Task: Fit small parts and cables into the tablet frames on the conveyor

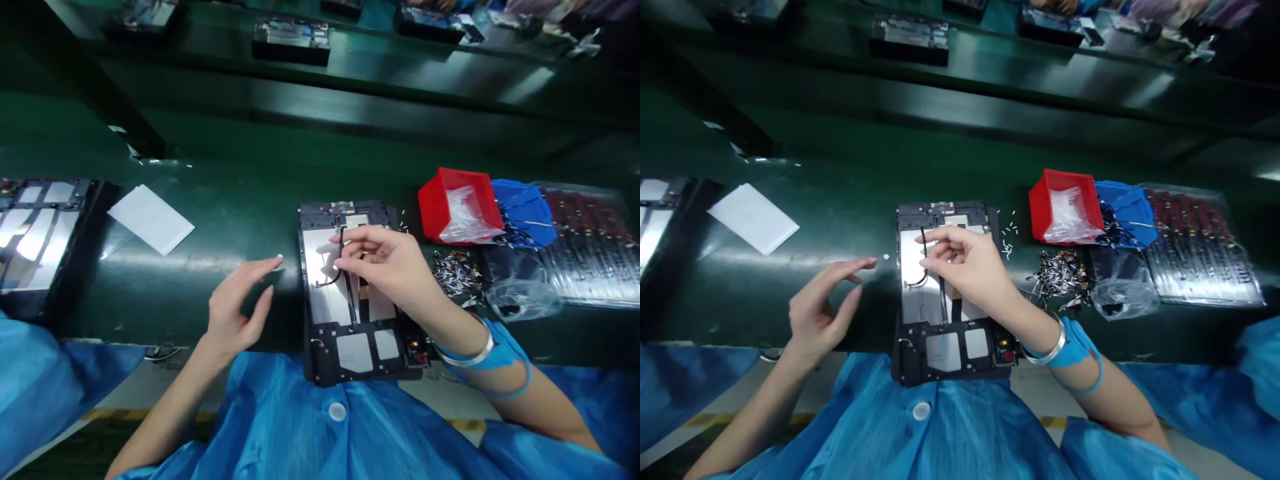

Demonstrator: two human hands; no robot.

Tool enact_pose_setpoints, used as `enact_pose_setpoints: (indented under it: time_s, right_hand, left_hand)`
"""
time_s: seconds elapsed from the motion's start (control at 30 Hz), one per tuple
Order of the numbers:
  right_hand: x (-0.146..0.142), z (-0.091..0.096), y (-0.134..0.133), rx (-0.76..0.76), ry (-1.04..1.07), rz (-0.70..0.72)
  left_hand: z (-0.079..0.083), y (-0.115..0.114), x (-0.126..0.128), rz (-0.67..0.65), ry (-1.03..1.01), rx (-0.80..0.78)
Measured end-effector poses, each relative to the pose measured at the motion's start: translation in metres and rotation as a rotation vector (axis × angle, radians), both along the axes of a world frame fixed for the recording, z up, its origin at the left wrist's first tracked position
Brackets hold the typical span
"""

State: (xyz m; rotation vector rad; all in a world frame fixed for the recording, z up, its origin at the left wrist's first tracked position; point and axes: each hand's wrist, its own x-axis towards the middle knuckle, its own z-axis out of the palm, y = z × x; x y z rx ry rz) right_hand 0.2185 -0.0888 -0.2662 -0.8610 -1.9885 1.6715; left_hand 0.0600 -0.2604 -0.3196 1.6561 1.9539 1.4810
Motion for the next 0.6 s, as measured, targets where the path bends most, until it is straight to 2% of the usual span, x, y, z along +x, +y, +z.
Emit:
enact_pose_setpoints:
  time_s: [0.07,0.13,0.23,0.33,0.4,0.5,0.6]
  right_hand:
    - [-0.006,-0.003,0.002,-0.086,-0.021,0.031]
    - [-0.003,0.0,0.006,-0.082,-0.013,0.009]
    - [0.018,0.011,0.01,0.011,0.065,-0.181]
    - [0.056,0.012,-0.004,0.126,0.195,-0.434]
    - [0.081,0.001,-0.028,0.243,0.25,-0.588]
    - [0.104,-0.028,-0.07,0.405,0.228,-0.855]
    - [0.104,-0.054,-0.095,0.497,0.239,-0.876]
  left_hand:
    - [-0.007,-0.001,0.003,-0.072,0.039,0.011]
    - [-0.008,0.0,0.005,-0.085,0.017,-0.007]
    - [-0.002,0.016,-0.001,-0.058,-0.042,-0.119]
    - [0.009,0.054,-0.014,-0.094,-0.014,-0.221]
    - [0.017,0.09,-0.023,-0.145,-0.006,-0.286]
    - [0.028,0.137,-0.028,-0.255,-0.041,-0.449]
    - [0.033,0.162,-0.021,-0.31,0.022,-0.548]
